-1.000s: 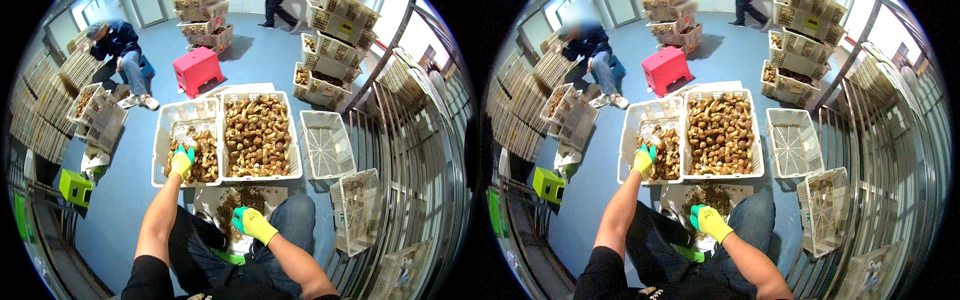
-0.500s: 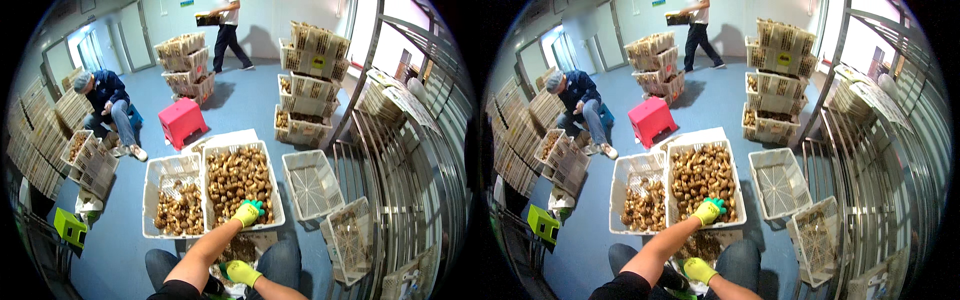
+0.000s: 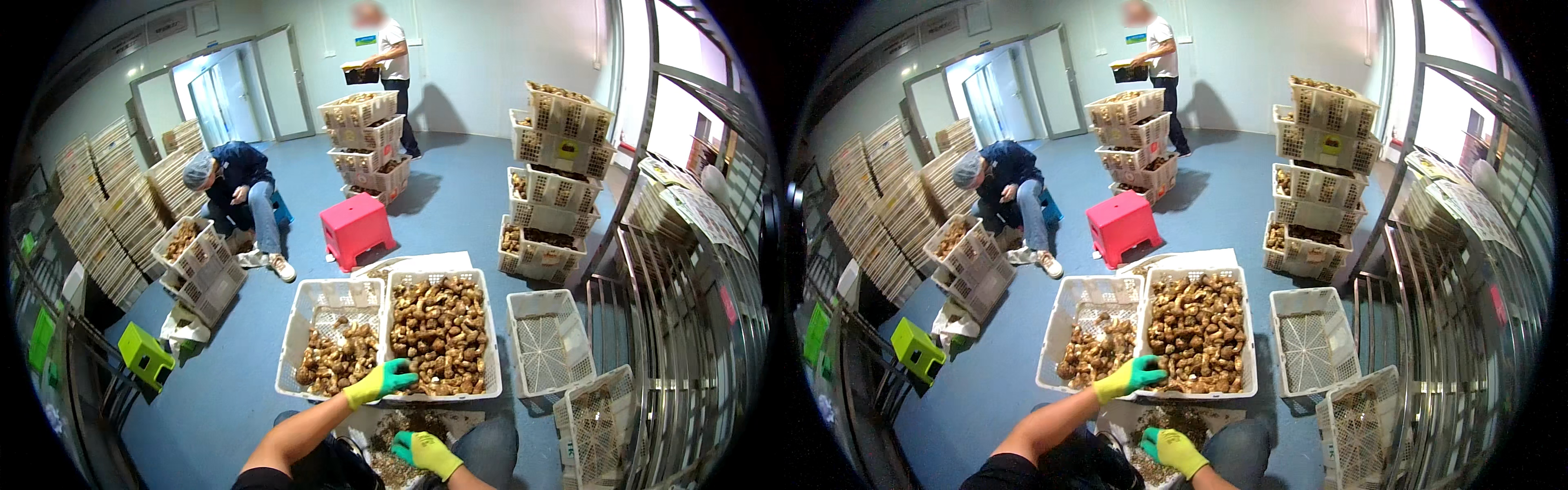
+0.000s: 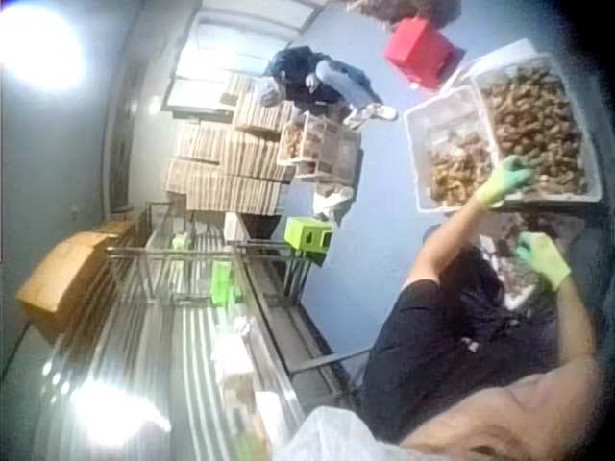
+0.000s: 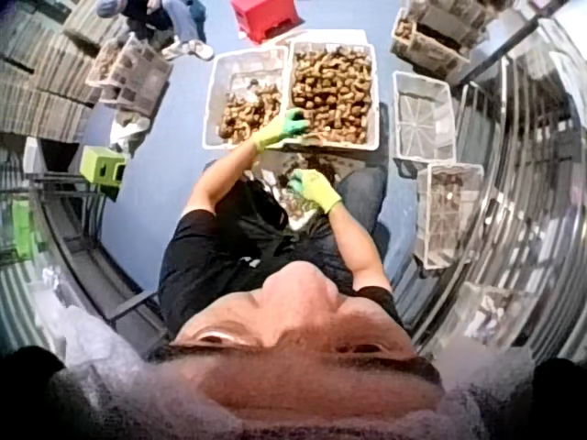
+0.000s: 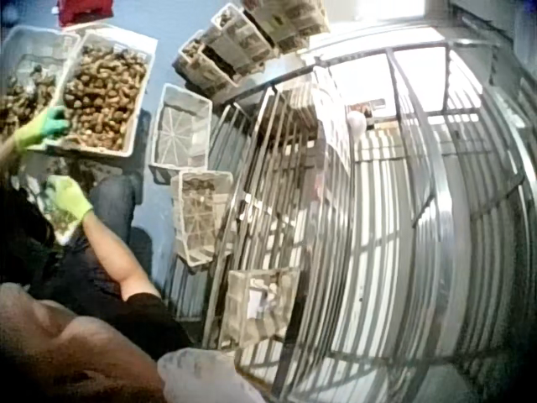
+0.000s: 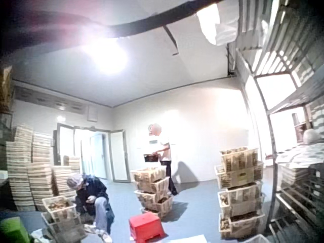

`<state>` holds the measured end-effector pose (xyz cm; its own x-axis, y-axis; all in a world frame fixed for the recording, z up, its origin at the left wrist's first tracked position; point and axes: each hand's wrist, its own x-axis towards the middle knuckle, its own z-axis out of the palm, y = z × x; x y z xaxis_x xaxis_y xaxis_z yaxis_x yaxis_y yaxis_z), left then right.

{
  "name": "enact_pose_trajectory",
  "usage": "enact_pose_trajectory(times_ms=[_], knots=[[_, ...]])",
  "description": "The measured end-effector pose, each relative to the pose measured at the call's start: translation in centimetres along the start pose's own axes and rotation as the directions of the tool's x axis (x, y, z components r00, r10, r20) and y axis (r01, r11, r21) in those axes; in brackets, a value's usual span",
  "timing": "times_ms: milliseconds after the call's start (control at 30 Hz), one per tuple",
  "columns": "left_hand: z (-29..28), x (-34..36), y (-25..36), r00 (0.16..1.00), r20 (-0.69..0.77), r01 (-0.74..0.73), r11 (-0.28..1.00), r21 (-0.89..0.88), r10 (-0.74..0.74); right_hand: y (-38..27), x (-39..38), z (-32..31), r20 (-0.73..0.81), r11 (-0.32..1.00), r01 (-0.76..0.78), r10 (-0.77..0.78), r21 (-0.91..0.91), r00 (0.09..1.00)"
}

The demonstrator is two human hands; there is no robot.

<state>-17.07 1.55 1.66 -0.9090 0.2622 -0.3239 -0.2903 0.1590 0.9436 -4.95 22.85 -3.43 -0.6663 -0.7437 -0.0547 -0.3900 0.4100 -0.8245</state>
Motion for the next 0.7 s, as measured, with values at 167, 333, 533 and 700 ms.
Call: enact_pose_trajectory(times_ms=[167,333,533,700], knots=[[-2.3,-10.9,-5.7,0.974,-0.212,-0.004,0.94,-0.342,-0.073,-4.6,0.3,-2.1,-0.1,0.938,-0.151,0.191,0.311,0.977],[0.6,-16.7,-5.3,0.961,-0.275,-0.084,0.983,-0.164,0.036,-5.6,0.6,-2.7,-0.186,0.79,-0.168,0.335,0.59,0.924],[1.3,-16.6,-4.9,0.856,-0.229,-0.354,0.848,0.395,0.464,-4.5,1.4,-1.0,-0.195,0.63,-0.064,0.333,0.774,0.923],[2.0,-17.3,-3.4,0.83,-0.153,-0.371,0.734,0.569,0.537,-4.9,0.3,0.1,-0.177,0.396,0.027,0.349,0.918,0.92]])
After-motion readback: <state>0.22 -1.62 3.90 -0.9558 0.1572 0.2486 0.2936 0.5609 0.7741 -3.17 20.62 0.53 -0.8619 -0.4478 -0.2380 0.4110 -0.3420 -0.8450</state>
